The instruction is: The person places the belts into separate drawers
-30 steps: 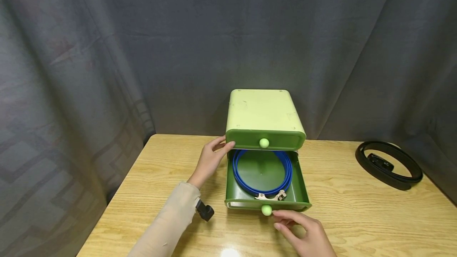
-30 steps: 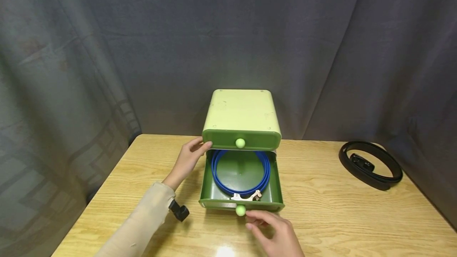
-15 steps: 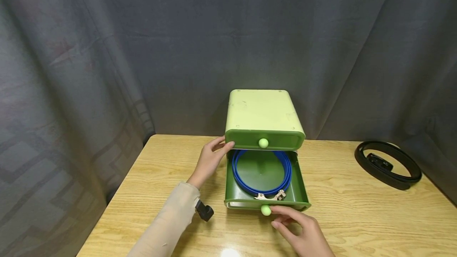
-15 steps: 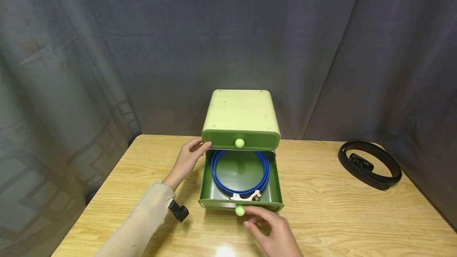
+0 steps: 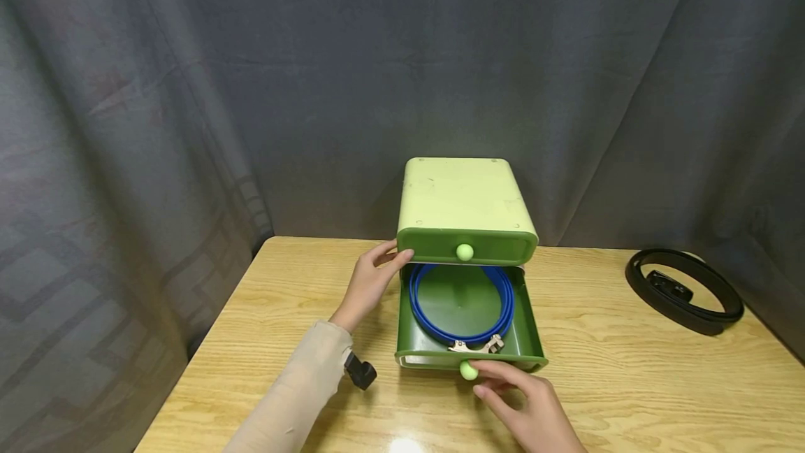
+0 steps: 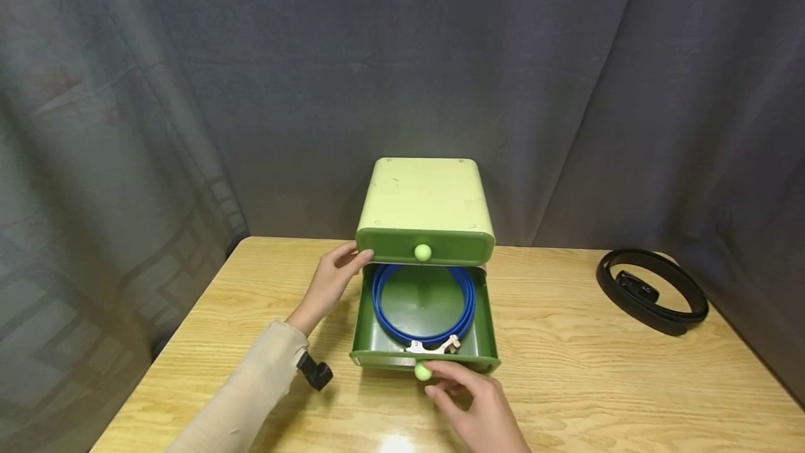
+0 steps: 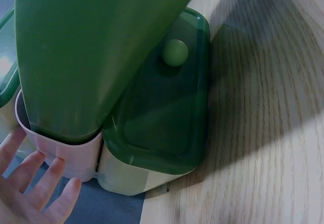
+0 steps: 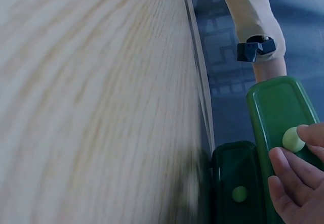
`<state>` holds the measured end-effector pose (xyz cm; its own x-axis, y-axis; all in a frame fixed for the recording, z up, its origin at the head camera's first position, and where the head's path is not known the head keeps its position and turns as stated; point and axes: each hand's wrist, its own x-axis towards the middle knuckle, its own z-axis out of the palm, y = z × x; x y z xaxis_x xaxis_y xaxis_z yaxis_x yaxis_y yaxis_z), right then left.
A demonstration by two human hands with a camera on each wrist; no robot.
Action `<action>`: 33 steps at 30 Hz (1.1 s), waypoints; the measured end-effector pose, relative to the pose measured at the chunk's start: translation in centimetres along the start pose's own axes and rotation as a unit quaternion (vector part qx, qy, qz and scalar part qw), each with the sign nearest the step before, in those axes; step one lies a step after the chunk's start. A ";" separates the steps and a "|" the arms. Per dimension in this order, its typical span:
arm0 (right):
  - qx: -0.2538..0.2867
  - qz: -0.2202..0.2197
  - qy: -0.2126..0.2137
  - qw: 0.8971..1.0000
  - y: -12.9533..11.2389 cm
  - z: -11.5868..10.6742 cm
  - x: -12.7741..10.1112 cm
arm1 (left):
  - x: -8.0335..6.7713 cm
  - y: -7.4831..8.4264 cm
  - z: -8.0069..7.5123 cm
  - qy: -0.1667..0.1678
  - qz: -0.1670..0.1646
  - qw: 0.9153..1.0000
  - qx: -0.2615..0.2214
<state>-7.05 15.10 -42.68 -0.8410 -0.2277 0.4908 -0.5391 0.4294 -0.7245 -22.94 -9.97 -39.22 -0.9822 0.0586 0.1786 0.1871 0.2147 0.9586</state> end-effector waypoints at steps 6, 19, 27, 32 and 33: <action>0.013 0.018 0.011 1.000 -0.1 0.2 0.1 | 0.0 0.0 0.0 -0.001 0.002 1.000 -0.001; 0.022 -0.003 0.057 0.998 -0.1 0.7 0.3 | -0.1 0.1 0.1 -0.003 0.003 1.000 -0.001; 0.010 -0.002 0.076 0.997 -0.1 1.0 0.5 | -0.1 0.0 0.0 -0.003 0.004 1.000 0.003; 0.008 -0.001 0.080 0.997 -0.1 1.1 0.5 | -0.1 0.0 0.0 -0.003 0.003 1.000 0.001; 0.009 -0.001 0.080 0.997 -0.1 1.1 0.5 | -0.1 0.0 0.0 -0.003 0.003 1.000 0.001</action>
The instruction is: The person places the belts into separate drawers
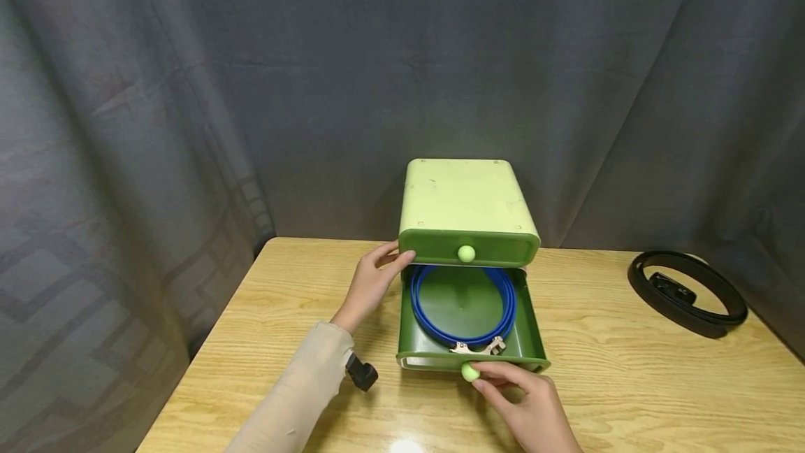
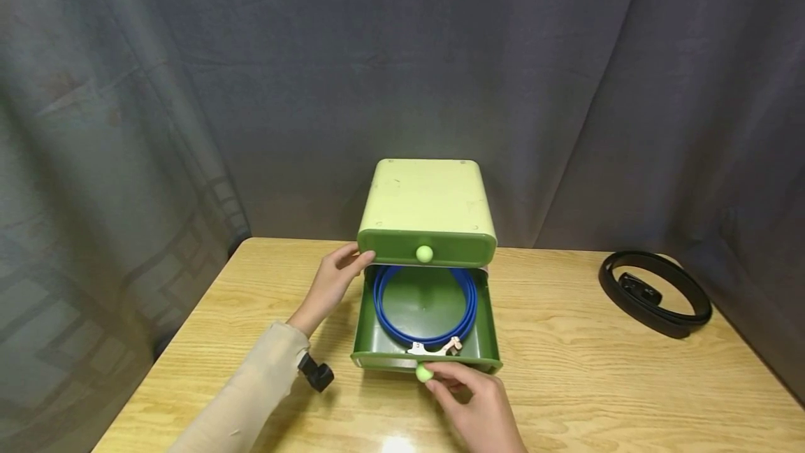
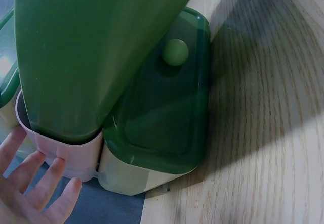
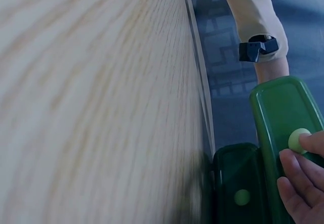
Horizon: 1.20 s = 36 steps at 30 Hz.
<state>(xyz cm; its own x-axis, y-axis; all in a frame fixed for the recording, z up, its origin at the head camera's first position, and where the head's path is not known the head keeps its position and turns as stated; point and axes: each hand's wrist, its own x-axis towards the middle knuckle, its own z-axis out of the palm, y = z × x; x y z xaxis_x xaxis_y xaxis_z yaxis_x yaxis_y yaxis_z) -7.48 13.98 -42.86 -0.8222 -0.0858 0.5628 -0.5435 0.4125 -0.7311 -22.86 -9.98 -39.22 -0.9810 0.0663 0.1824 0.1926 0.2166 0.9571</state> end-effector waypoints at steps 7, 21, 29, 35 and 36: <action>0.003 0.006 0.003 1.000 -0.1 0.0 0.1 | 0.0 0.1 0.0 -0.001 0.001 1.000 0.000; -0.007 0.030 0.008 0.999 -0.5 -0.2 0.8 | -0.1 0.0 0.0 -0.005 0.001 1.000 -0.001; -0.006 0.045 0.001 0.999 -0.4 -0.4 1.2 | 0.0 0.0 0.0 -0.008 0.005 1.000 -0.001; -0.006 0.051 0.002 0.999 -0.4 -0.5 1.5 | 0.0 0.0 0.0 -0.007 0.004 1.000 -0.004; -0.005 0.051 0.003 0.999 -0.4 -0.5 1.6 | 0.0 0.0 0.0 -0.007 0.004 1.000 -0.005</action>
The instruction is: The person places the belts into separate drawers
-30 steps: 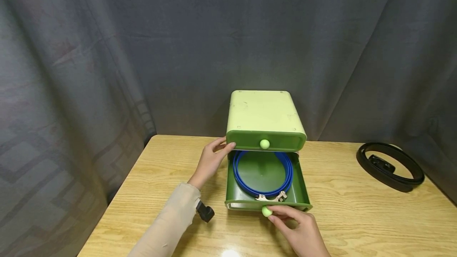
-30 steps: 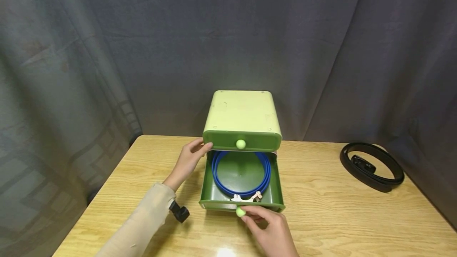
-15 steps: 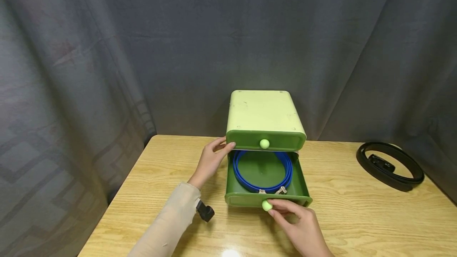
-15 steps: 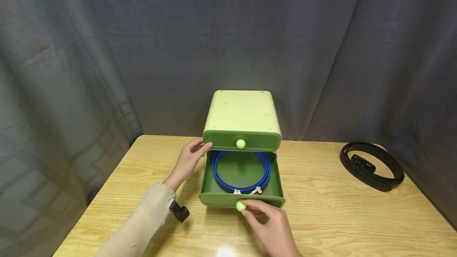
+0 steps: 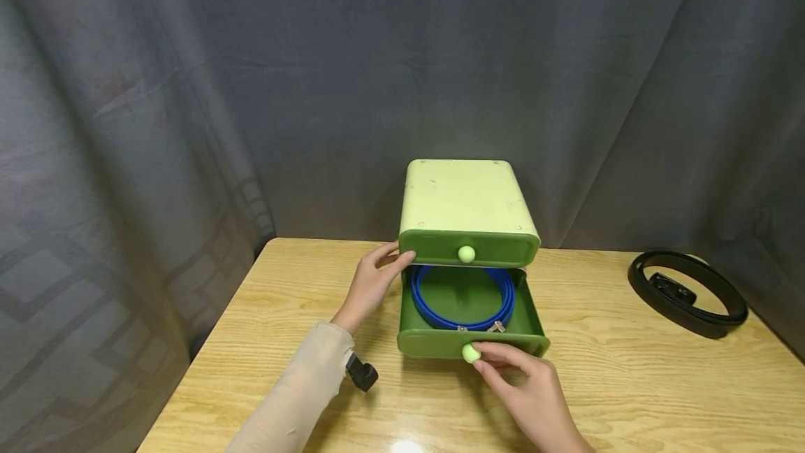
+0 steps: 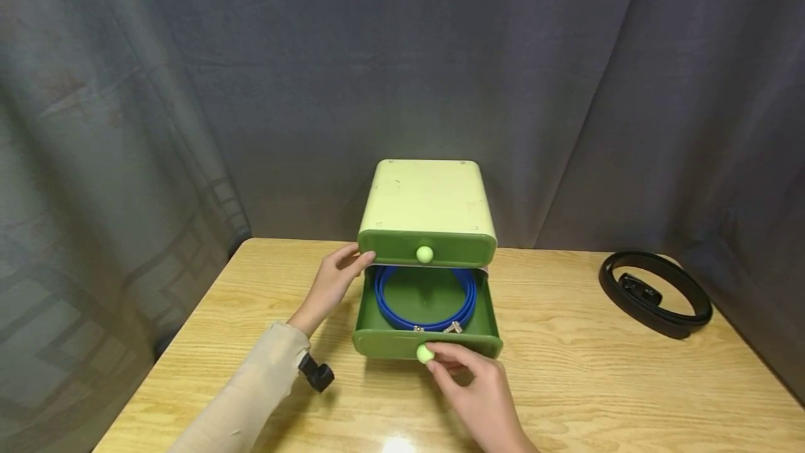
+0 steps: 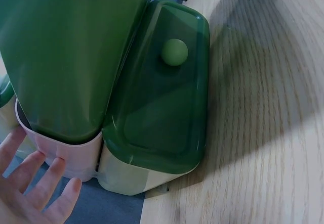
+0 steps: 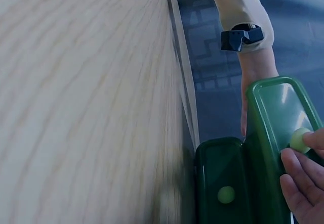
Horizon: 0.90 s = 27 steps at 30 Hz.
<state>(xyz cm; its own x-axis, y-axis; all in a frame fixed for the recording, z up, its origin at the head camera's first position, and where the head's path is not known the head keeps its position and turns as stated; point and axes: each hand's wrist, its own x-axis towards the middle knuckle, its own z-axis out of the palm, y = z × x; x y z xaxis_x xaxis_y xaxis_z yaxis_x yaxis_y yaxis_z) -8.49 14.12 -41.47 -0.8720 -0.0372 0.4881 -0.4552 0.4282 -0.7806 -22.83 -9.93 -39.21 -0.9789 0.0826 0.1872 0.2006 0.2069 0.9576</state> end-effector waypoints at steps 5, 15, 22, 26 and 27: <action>0.005 -0.006 0.005 1.000 0.2 0.1 0.3 | 0.0 0.1 0.0 0.000 0.001 1.000 0.000; -0.004 -0.004 0.014 1.000 0.5 0.3 0.7 | -0.1 0.1 0.0 -0.001 0.004 1.000 0.003; -0.003 -0.003 0.025 1.000 0.5 0.4 1.2 | 0.0 -0.1 0.0 0.001 0.001 1.000 0.004; -0.009 -0.009 0.030 0.999 0.5 0.5 1.3 | -0.1 -0.1 0.0 0.001 0.000 1.000 0.003; -0.009 -0.008 0.030 0.999 0.6 0.5 1.4 | -0.1 -0.1 0.0 0.001 0.001 1.000 0.003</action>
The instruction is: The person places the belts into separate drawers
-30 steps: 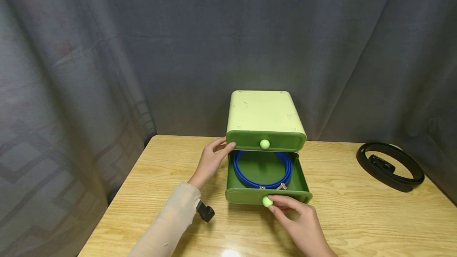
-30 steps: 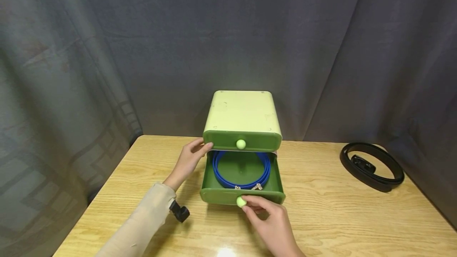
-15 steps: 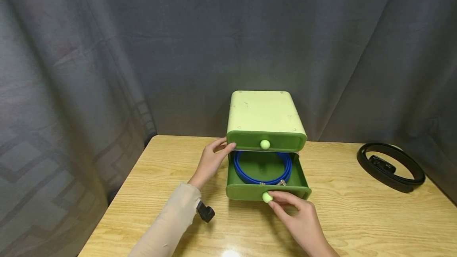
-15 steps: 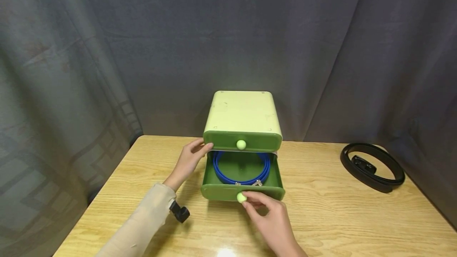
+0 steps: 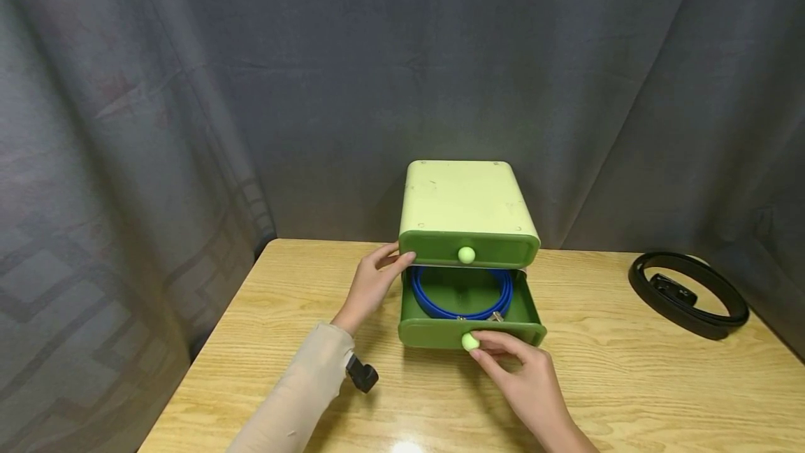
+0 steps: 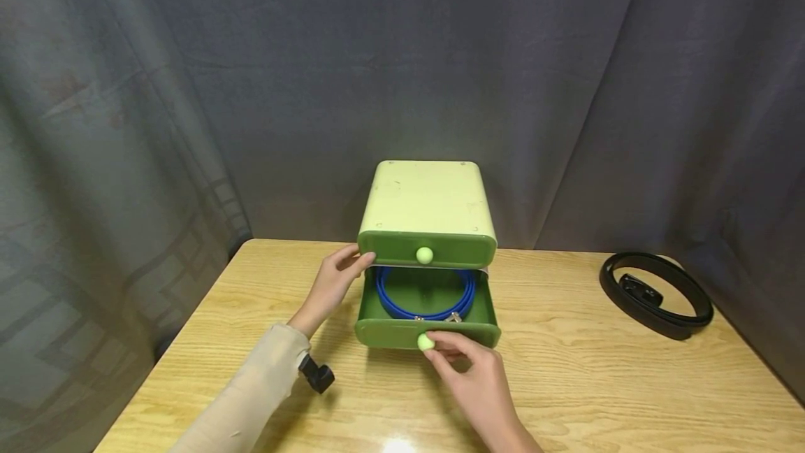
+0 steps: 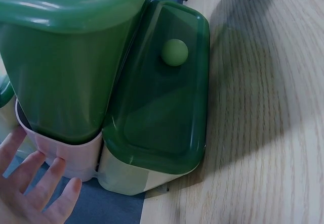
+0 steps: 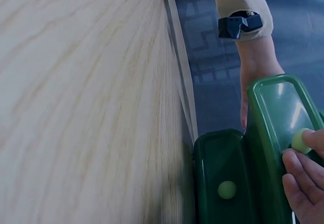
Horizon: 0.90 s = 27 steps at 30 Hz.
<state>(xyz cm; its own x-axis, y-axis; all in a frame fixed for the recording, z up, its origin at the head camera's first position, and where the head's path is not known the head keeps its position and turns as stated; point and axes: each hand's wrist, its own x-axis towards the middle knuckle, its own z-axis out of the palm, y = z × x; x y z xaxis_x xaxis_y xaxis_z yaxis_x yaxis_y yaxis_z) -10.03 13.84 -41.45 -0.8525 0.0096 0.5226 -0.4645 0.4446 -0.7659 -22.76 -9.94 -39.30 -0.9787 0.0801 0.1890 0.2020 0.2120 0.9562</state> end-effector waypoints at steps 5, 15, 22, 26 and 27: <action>0.008 0.009 -0.002 1.000 0.0 0.1 0.2 | 0.0 -0.1 0.0 -0.001 -0.001 1.000 0.001; 0.016 0.006 0.002 1.000 0.1 0.3 0.7 | 0.1 -0.1 0.0 0.000 -0.002 1.000 0.002; 0.009 0.015 -0.003 1.000 0.2 0.4 1.0 | 0.1 0.0 0.0 -0.001 0.001 1.000 -0.001; 0.012 0.023 -0.006 1.000 0.3 0.4 1.2 | 0.1 0.1 0.0 -0.001 0.000 1.000 -0.002; 0.014 0.026 -0.007 1.000 0.3 0.5 1.2 | 0.1 0.0 0.0 -0.001 0.000 1.000 -0.002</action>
<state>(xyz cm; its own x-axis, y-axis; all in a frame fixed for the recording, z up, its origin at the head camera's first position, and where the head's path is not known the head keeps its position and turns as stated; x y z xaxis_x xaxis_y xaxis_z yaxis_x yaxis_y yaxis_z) -11.31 13.58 -41.22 -0.8787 0.0190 0.4770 -0.4261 0.4195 -0.8016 -22.81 -9.92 -39.25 -0.9786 0.0827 0.1884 0.2018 0.2083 0.9570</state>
